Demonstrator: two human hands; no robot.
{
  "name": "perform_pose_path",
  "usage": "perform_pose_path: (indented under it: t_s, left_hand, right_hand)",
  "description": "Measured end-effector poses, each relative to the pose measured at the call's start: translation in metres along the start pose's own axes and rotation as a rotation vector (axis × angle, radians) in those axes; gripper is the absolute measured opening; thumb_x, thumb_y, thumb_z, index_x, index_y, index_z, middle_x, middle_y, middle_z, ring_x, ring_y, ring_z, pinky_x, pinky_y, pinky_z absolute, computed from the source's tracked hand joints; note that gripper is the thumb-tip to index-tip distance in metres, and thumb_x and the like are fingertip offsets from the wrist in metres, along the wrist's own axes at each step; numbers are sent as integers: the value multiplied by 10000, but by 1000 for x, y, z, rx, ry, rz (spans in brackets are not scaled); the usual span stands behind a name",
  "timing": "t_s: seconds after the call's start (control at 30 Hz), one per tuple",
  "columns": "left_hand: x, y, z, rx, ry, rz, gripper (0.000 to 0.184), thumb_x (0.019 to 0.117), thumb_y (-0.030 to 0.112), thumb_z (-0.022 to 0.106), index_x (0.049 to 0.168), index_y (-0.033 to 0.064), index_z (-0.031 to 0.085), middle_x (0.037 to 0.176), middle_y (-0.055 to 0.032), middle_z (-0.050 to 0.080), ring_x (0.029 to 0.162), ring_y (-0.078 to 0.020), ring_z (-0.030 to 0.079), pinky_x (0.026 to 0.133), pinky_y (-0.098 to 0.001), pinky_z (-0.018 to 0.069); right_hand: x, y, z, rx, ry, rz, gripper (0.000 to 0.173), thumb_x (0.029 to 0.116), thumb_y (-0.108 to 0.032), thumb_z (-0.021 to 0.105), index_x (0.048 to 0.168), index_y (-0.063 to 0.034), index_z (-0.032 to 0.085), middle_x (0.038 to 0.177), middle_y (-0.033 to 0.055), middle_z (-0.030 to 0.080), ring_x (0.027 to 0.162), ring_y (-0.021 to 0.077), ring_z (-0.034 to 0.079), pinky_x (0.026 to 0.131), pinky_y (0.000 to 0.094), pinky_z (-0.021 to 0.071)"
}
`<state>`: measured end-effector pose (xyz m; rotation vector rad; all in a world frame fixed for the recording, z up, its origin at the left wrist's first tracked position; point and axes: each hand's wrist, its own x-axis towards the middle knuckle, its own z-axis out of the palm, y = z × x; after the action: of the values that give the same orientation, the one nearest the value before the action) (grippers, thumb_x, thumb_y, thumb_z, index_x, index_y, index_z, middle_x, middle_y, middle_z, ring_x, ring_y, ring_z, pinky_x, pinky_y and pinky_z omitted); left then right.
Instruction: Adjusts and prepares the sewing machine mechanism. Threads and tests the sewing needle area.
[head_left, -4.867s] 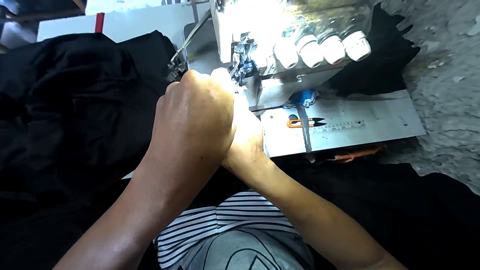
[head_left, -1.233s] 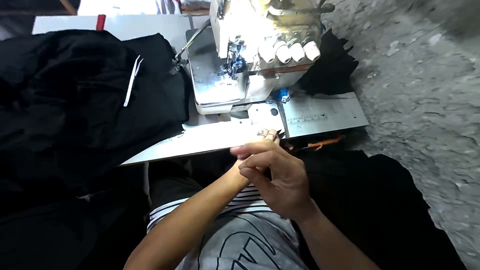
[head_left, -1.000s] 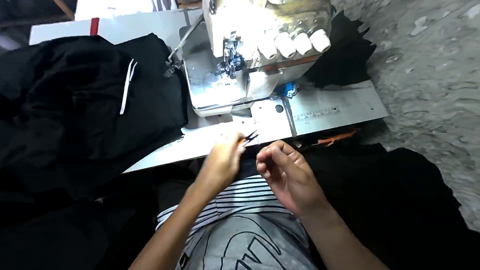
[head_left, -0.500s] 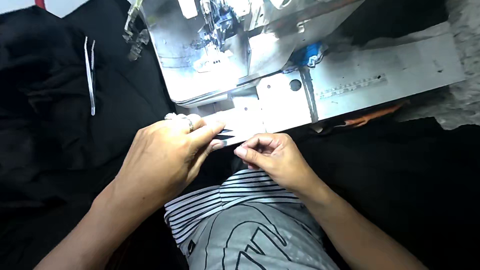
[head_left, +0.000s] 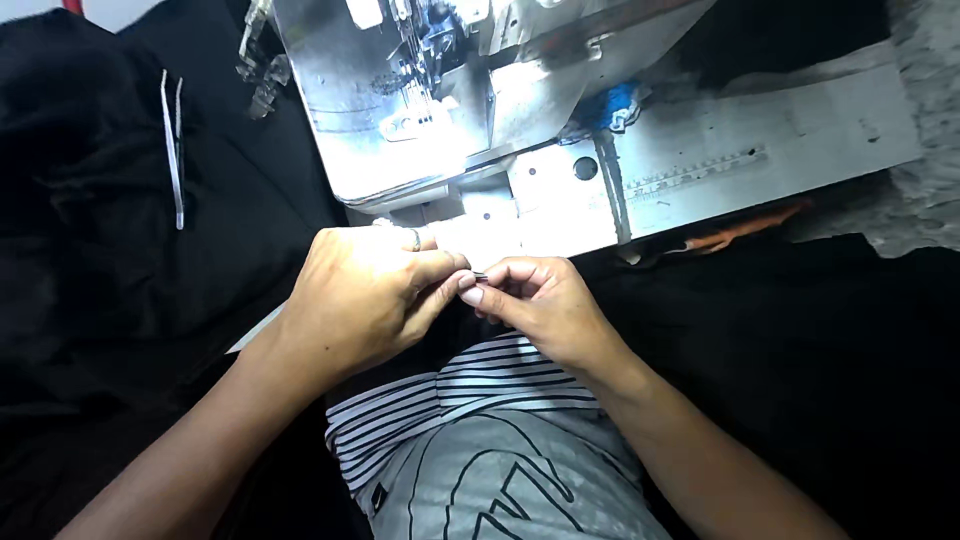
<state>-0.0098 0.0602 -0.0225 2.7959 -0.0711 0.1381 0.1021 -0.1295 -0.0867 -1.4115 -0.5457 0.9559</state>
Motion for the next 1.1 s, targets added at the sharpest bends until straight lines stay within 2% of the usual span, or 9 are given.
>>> perform_pose_path:
  t_s: [0.23,0.43,0.5,0.6,0.73,0.8,0.9,1.0,1.1]
  left_hand:
    - [-52,1,4,-84,28,-260,371,1030,478,524,1237,265,747,921,89,689,777,-67,637,658,-343,531]
    - [-104,19,20,-268,76,-595,441,1067,367,452,1450,212,607,1110,35,621,960,-44,592,830,-254,518]
    - [-108,28,22,-303,105,-625,453,1055,352,472,1475,220,579,1153,25,615,987,-54,595,844,-259,523]
    - [-113,32,11,-349,158,-577,431,1042,320,513,1438,180,612,1177,1,647,968,-50,616,818,-235,542]
    - [-100,34,-8,-421,157,-481,451,1047,335,528,1452,153,603,1182,-6,639,964,-41,617,790,-182,538]
    - [-67,42,-5,-465,139,-386,435,1049,327,539,1444,157,605,1120,24,640,893,-23,603,737,-181,525]
    - [-8,60,28,-523,95,-324,440,1040,296,581,1458,161,557,1053,34,681,817,-35,643,723,-240,581]
    - [40,72,70,-427,43,-377,290,1017,221,628,1282,106,607,989,-4,695,817,-90,674,734,-317,599]
    - [75,73,96,-295,75,-413,126,982,180,663,1072,93,682,957,-51,645,822,-184,645,713,-396,561]
  right_hand:
    - [6,-21,-26,-702,24,-313,104,946,-260,722,984,-227,813,934,-102,744,745,10,652,636,215,548]
    - [66,-27,-28,-1034,344,-573,95,902,-257,767,902,-174,814,916,35,687,967,221,635,834,376,508]
    - [78,-11,-23,-1061,219,-468,222,866,-255,806,1065,-158,799,1028,75,687,1033,264,641,850,434,543]
    - [69,-17,-40,-1055,110,-395,525,842,-215,827,1349,-184,693,1230,90,668,1138,270,631,937,471,543]
    - [60,-33,-72,-1026,187,-465,219,929,-101,679,1119,-120,787,975,52,771,861,153,725,823,346,591]
    - [58,-37,-85,-1000,170,-462,353,983,-75,597,1314,-113,715,960,76,766,772,155,705,751,341,579]
    - [44,-52,-116,-951,121,-451,400,1044,-90,538,1436,-121,613,1163,45,759,1008,86,731,924,276,591]
    - [22,-66,-164,-900,221,-417,258,1027,-129,604,1256,-73,709,1190,44,737,1071,63,708,968,251,591]
    - [-1,-70,-192,-906,355,-365,172,994,-249,682,1047,-101,752,919,-27,741,796,8,701,735,200,614]
